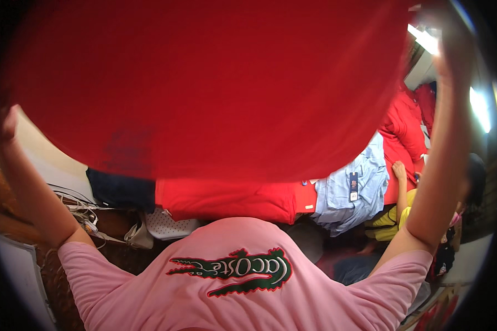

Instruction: The person organizes, inspects, and labels various shirts on a work table, using a pen to write on a document and handling the garments one by one.

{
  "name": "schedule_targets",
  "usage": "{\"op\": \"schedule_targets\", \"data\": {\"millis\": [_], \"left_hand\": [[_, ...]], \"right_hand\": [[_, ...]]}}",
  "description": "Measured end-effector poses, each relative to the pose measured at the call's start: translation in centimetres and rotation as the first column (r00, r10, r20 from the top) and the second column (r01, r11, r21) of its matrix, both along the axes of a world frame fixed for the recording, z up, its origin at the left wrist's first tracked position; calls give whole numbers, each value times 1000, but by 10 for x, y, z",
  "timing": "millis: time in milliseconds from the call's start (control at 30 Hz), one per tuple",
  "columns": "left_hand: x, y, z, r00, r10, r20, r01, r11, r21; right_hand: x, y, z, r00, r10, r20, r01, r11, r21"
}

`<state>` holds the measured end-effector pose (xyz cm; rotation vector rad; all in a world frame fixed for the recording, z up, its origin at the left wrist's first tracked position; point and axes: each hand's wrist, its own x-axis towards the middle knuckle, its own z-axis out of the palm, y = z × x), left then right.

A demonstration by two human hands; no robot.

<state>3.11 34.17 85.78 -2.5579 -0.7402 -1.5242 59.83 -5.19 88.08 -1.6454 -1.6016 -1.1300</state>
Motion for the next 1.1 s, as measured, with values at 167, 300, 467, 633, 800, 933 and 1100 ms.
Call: {"op": "schedule_targets", "data": {"millis": [167, 300, 467, 633, 800, 933, 1100], "left_hand": [[84, 95, -83, 994, 28, -110, -106, 581, -807], [73, 101, -67, 963, -11, 268, 195, 715, -672], [30, 25, -62, 928, -53, 368, 210, 892, -401], [-53, -66, -221, 921, 16, 388, 212, 818, -535], [-3, -136, -426, 928, 170, 332, 230, 443, -867], [-14, -185, -569, 808, 408, 425, 343, 261, -902], [-67, -239, -621, 763, 558, 327, 389, 7, -921]], "right_hand": [[40, 93, -87, 671, 238, -702, -442, 889, -120], [109, 119, -68, 696, 284, -660, -299, 950, 93], [86, 53, -64, 703, 389, -595, -226, 916, 331], [23, -20, -213, 822, 226, -523, -245, 969, 33], [-74, -77, -449, -138, 52, -989, -220, 972, 82], [-116, -112, -574, -331, -119, -936, -191, 980, -57], [-134, -184, -636, -461, -412, -786, -454, 870, -190]]}}
